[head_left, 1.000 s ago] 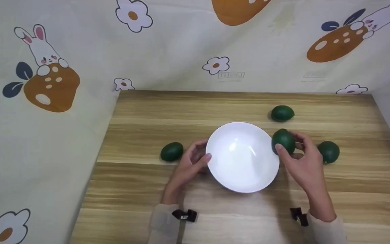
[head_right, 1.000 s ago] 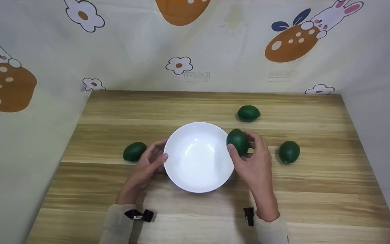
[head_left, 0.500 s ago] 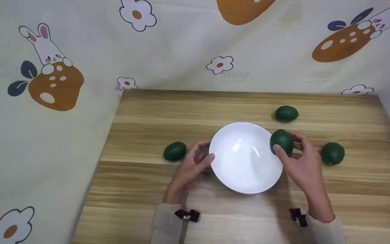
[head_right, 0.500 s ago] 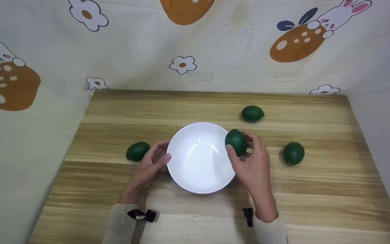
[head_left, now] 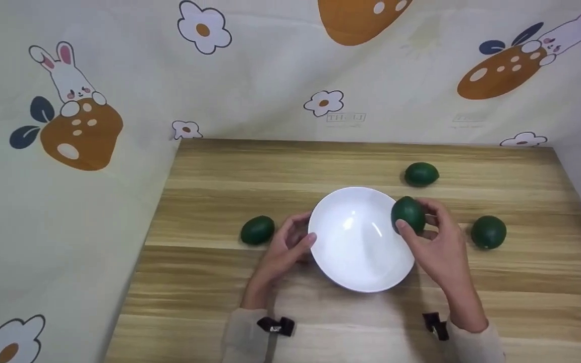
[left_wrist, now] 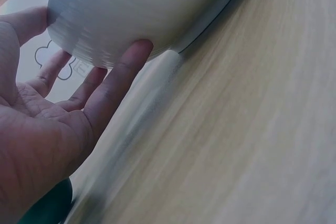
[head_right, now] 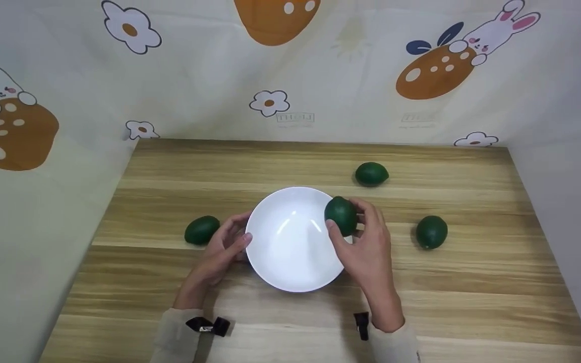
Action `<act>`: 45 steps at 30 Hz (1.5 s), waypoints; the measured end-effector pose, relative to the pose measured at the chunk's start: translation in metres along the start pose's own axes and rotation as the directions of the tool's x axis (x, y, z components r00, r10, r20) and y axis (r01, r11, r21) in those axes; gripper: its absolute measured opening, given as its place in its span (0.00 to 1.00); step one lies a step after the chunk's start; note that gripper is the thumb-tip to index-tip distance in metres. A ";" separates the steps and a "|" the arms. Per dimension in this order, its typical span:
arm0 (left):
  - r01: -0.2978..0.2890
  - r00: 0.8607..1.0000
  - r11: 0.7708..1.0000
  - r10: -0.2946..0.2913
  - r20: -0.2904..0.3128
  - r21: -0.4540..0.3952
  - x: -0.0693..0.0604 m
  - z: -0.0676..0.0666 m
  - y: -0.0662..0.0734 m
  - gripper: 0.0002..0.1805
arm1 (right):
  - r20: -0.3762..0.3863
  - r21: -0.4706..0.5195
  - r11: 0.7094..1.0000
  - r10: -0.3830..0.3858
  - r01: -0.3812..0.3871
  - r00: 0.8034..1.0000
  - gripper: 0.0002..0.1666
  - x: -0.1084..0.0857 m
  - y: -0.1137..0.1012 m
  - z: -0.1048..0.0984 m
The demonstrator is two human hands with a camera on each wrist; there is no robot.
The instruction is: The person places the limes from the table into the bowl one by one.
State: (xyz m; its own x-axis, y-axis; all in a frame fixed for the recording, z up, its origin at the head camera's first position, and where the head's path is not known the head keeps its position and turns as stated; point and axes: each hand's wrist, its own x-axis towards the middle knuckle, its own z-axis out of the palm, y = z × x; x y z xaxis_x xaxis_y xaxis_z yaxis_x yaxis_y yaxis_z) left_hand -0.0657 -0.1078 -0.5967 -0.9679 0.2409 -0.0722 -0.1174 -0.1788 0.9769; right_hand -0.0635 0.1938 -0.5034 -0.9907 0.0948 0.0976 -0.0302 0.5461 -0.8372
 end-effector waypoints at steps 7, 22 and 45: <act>0.011 1.000 1.000 -0.011 -0.015 0.011 -0.002 -0.003 0.001 0.32 | 0.032 -0.008 0.999 -0.038 0.039 0.999 0.35 0.003 -0.004 0.009; 0.002 1.000 0.999 -0.002 0.002 0.037 -0.001 -0.002 0.001 0.32 | 0.079 0.020 0.998 -0.064 0.062 0.995 0.35 0.005 -0.012 0.022; 0.011 1.000 1.000 -0.011 0.002 0.019 -0.002 0.002 0.002 0.31 | 0.142 -0.083 0.990 -0.103 0.116 0.985 0.39 0.004 -0.021 0.034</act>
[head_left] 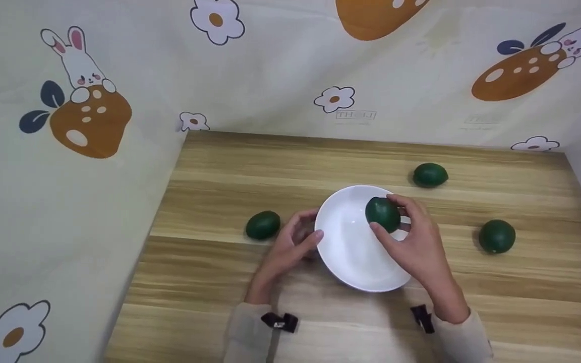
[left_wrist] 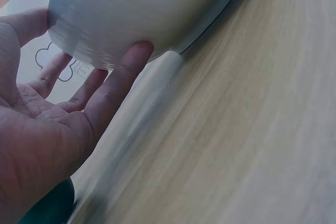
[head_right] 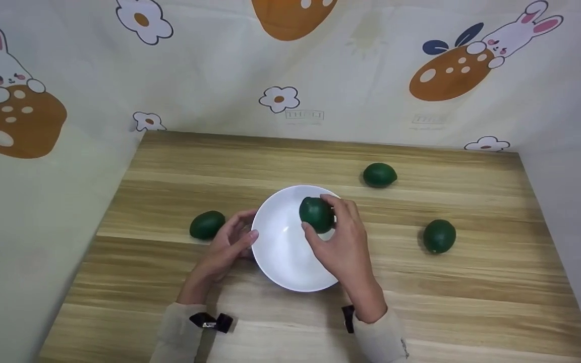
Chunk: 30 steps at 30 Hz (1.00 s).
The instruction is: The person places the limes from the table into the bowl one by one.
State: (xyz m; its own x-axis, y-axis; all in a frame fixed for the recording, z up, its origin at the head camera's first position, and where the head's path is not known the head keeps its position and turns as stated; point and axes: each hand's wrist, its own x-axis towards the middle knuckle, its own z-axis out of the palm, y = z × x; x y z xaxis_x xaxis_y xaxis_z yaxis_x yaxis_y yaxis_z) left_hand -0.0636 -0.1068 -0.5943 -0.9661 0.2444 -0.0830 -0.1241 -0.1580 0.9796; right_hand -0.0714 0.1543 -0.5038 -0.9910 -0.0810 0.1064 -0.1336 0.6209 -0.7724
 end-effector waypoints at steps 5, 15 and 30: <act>-0.043 0.999 0.999 0.043 0.017 0.001 0.002 0.000 0.001 0.30 | -0.006 -0.035 0.999 -0.030 0.029 1.000 0.39 0.001 -0.001 0.002; -0.023 1.000 0.999 0.023 -0.003 0.032 0.003 0.002 0.002 0.30 | -0.006 -0.088 0.993 -0.081 0.080 0.997 0.39 0.003 0.000 0.006; -0.005 1.000 0.999 0.005 -0.002 0.046 0.001 -0.001 0.001 0.31 | -0.013 -0.121 0.983 -0.143 0.140 0.990 0.39 0.002 0.007 0.006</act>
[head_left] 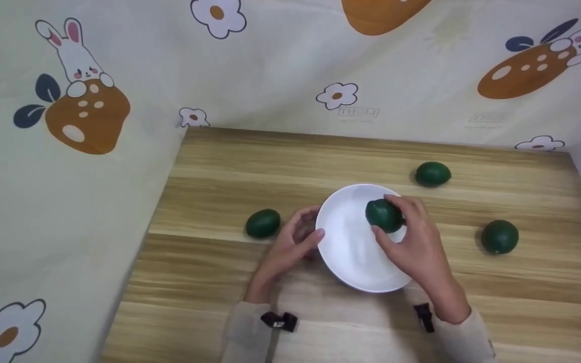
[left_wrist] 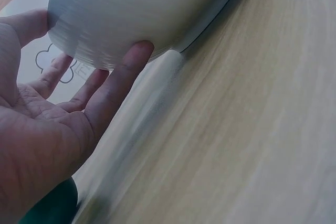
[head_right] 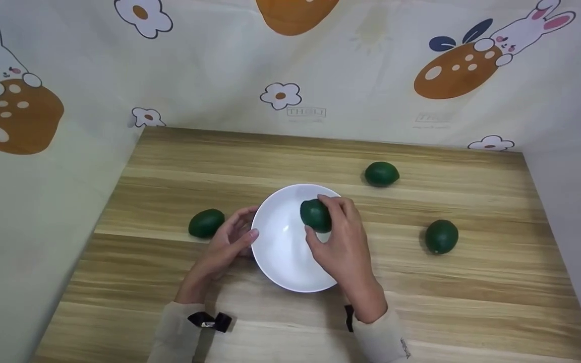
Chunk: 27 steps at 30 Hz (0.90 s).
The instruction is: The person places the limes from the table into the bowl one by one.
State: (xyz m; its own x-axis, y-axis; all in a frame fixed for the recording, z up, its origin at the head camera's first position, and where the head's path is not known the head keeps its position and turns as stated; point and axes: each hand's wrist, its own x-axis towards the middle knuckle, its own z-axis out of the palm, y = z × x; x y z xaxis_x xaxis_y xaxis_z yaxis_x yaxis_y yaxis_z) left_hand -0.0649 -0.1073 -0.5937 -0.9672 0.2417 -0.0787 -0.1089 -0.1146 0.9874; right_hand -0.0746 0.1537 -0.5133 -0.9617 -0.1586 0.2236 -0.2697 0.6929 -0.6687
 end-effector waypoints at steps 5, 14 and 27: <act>-0.009 1.000 1.000 0.010 0.015 -0.011 -0.002 -0.003 0.000 0.31 | 0.016 0.001 1.000 -0.026 0.026 1.000 0.39 -0.001 0.001 -0.001; 0.004 1.000 1.000 -0.004 0.004 -0.016 0.000 0.000 0.000 0.31 | 0.069 -0.042 0.999 -0.010 0.013 0.998 0.38 0.000 -0.002 -0.006; 0.054 0.998 0.998 -0.054 -0.012 0.016 -0.001 0.000 0.001 0.31 | 0.052 -0.066 0.998 -0.003 0.007 0.999 0.33 0.001 -0.006 -0.006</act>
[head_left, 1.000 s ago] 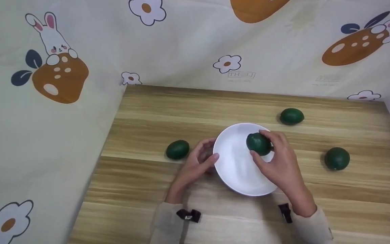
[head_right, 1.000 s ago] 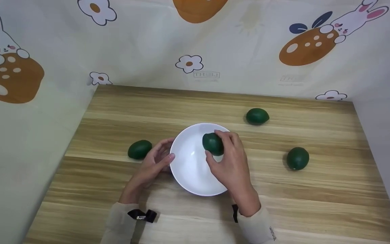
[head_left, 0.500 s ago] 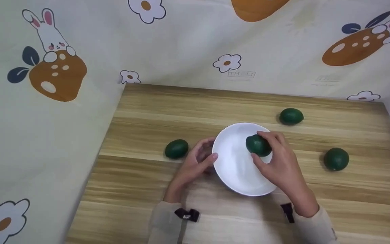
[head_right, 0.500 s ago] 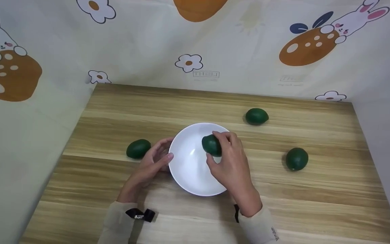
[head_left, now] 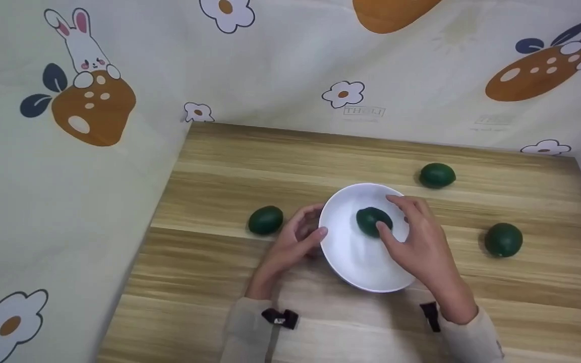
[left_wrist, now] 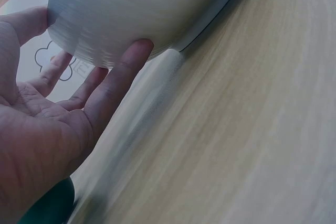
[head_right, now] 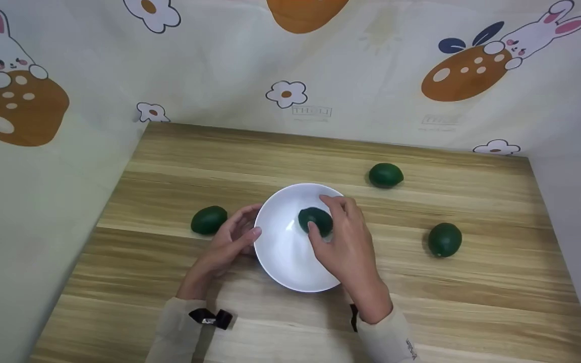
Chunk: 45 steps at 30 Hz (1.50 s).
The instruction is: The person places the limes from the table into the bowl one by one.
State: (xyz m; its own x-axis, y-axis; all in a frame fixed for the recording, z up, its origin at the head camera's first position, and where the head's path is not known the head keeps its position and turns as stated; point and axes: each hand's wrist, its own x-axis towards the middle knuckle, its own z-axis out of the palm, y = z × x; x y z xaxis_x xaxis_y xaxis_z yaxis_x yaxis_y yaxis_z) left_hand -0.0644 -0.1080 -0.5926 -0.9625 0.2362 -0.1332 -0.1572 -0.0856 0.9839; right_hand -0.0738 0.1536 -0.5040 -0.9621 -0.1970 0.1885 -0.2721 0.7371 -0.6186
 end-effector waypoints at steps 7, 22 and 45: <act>-0.017 1.000 0.998 0.018 0.019 -0.054 0.003 -0.002 -0.001 0.32 | -0.021 -0.015 1.000 -0.012 0.012 1.000 0.30 0.001 0.005 0.000; 0.000 1.000 1.000 0.000 0.002 -0.028 0.001 -0.005 -0.001 0.33 | 0.005 -0.008 1.000 0.021 -0.021 1.000 0.28 0.002 0.010 -0.001; 0.011 1.000 0.999 -0.010 0.017 -0.040 0.003 -0.001 -0.003 0.33 | -0.111 -0.002 1.000 -0.011 0.011 0.994 0.26 -0.002 0.025 -0.004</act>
State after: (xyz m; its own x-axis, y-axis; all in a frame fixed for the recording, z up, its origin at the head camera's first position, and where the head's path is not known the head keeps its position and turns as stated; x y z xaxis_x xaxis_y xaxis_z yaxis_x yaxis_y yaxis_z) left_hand -0.0677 -0.1084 -0.5960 -0.9570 0.2533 -0.1415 -0.1766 -0.1217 0.9767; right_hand -0.0784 0.1746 -0.5169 -0.9511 -0.1327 0.2789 -0.2830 0.7358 -0.6152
